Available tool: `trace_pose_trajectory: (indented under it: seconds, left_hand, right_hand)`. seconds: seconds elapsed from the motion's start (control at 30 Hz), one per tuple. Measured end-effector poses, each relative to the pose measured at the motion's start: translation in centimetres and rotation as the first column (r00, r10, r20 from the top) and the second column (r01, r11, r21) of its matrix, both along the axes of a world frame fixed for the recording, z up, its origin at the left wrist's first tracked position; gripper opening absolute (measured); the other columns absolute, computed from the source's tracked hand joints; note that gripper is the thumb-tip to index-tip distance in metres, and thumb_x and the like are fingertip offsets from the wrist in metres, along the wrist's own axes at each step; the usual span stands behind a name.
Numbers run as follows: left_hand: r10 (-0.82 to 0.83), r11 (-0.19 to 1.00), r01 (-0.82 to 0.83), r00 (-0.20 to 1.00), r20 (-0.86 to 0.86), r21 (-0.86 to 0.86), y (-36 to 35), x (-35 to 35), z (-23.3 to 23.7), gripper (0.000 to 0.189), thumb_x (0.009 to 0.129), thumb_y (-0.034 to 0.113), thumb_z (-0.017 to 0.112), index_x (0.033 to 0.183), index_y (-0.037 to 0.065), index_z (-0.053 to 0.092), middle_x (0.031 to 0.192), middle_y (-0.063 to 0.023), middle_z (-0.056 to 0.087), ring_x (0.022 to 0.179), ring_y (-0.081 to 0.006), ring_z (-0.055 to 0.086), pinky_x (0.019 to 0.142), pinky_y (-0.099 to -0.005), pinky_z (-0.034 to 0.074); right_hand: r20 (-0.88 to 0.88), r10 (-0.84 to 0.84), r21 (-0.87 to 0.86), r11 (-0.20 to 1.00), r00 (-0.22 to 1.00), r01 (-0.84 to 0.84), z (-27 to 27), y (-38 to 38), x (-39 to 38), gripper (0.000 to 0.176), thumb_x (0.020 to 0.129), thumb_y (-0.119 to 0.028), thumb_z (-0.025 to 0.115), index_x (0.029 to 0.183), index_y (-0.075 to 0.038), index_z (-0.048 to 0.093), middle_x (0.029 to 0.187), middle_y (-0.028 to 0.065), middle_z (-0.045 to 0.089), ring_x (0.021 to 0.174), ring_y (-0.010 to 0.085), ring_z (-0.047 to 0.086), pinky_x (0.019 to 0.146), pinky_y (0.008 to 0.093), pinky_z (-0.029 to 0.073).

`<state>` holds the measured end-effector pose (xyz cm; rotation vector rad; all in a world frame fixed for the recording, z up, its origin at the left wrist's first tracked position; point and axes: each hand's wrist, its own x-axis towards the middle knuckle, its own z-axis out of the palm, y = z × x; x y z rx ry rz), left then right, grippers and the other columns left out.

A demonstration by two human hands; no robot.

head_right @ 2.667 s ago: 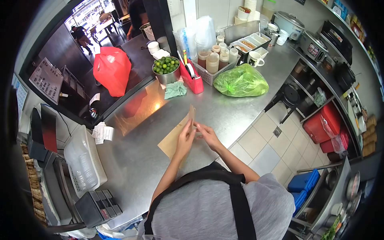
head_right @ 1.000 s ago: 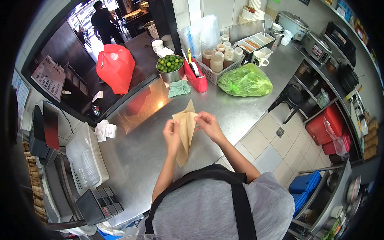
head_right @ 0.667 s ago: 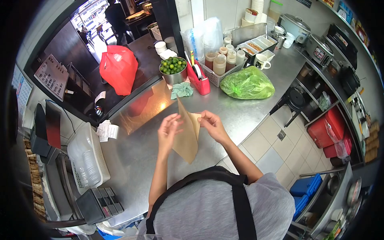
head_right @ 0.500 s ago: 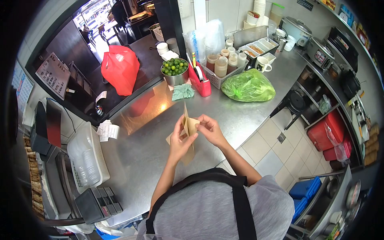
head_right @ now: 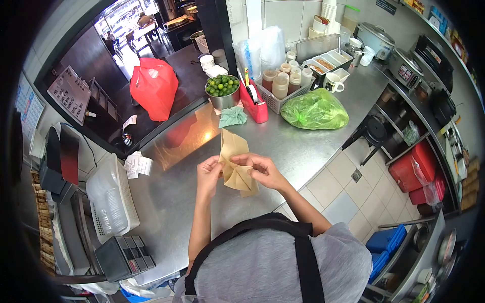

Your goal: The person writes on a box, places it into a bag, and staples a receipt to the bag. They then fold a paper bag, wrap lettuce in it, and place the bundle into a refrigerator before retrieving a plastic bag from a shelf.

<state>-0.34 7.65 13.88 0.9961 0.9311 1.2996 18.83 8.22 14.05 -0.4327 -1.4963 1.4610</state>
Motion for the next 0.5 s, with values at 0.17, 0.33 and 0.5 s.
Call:
trace_pose_trajectory:
  seconds: [0.17,0.33,0.5]
  left_hand:
    - [0.253,0.955,-0.128,0.824,-0.507,0.268,-1.7,1.5,1.2,0.011,0.081,0.002,0.057,0.091,-0.001,0.060,0.079,-0.0094,0.066,0.070,-0.0143,0.064,0.058,-0.0286,0.049]
    - [0.530,0.772,-0.052,0.603,-0.596,0.634,-3.2,3.1,3.4,0.011,0.078,0.001,0.062,0.089,-0.002,0.059,0.079,-0.0158,0.063,0.068,-0.0265,0.065,0.060,-0.0322,0.051]
    - [0.653,0.652,-0.092,0.573,-0.496,0.753,-3.3,2.3,3.7,0.010,0.078,-0.001,0.060,0.088,-0.002,0.059,0.080,-0.0159,0.064,0.069,-0.0264,0.065,0.060,-0.0318,0.051]
  right_hand:
    - [0.241,-0.127,-0.140,0.977,0.962,0.163,2.0,-0.4,-0.4,0.041,0.079,-0.016,0.068,0.112,-0.004,0.048,0.120,0.0110,0.050,0.107,0.0209,0.053,0.084,0.0338,0.047]
    - [0.295,-0.205,-0.038,0.973,0.933,0.226,4.3,-0.7,-1.2,0.060,0.076,-0.016,0.071,0.127,-0.008,0.041,0.117,0.0077,0.048,0.106,0.0195,0.052,0.080,0.0321,0.050]
    - [0.161,-0.237,-0.035,0.969,0.958,0.246,2.7,0.2,-1.1,0.036,0.084,-0.007,0.061,0.117,-0.002,0.049,0.100,0.0053,0.057,0.093,0.0117,0.056,0.076,0.0263,0.048]
